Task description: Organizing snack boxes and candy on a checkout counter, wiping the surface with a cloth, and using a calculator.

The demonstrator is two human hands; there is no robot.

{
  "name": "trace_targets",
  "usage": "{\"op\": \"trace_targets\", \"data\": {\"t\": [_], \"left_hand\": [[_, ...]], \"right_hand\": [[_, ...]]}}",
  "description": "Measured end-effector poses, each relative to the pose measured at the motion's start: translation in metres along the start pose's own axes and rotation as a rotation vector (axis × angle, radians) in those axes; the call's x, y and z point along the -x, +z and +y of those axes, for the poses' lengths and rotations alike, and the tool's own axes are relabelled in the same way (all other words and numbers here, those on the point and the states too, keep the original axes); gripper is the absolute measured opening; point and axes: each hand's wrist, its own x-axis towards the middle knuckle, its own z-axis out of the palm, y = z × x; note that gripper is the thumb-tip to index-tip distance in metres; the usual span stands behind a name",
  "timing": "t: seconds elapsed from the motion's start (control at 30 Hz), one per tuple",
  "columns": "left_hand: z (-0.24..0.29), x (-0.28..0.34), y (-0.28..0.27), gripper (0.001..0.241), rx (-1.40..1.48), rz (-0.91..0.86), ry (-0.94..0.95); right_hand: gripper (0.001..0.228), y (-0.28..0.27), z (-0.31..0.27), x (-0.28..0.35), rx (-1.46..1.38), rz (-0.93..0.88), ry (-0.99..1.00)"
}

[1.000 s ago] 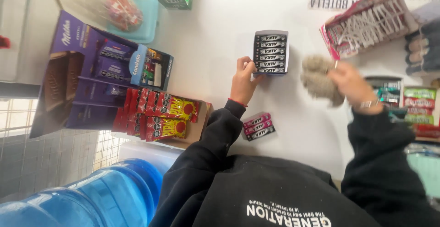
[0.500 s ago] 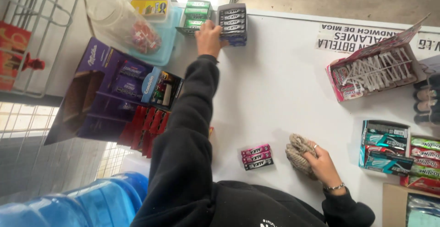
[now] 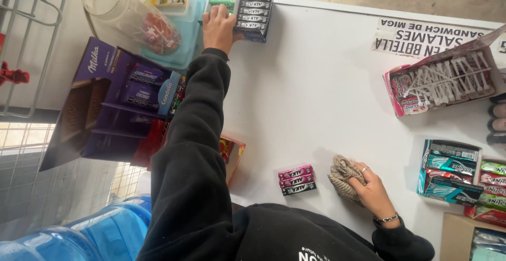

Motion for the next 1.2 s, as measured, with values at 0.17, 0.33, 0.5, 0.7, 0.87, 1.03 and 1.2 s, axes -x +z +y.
{"op": "trace_targets", "data": {"t": [0.17, 0.33, 0.5, 0.7, 0.87, 1.03, 1.2], "left_hand": [[-0.002, 0.004, 0.010, 0.047, -0.121, 0.141, 0.018], [0.020, 0.011, 0.022, 0.053, -0.266, 0.183, -0.137], [0.110, 0.073, -0.059, 0.042, -0.124, 0.239, -0.341], [0.236, 0.236, -0.169, 0.072, 0.848, -0.165, 0.101], [0.253, 0.339, -0.146, 0.109, 0.707, -0.444, 0.111], [0.268, 0.348, -0.131, 0.101, 0.639, -0.322, 0.154], [0.279, 0.342, -0.119, 0.101, 0.597, -0.295, 0.236]], "right_hand": [[0.050, 0.000, 0.011, 0.002, 0.072, 0.004, -0.059], [0.043, -0.005, 0.006, 0.018, 0.084, 0.024, -0.080], [0.041, -0.009, 0.009, 0.031, 0.068, 0.061, -0.064], [0.039, -0.015, 0.030, 0.050, 0.131, 0.170, -0.292], [0.049, -0.015, 0.025, 0.069, 0.238, 0.230, -0.275], [0.052, -0.006, 0.037, 0.073, 0.307, 0.244, -0.238], [0.057, 0.000, 0.046, 0.080, 0.332, 0.304, -0.263]]}}
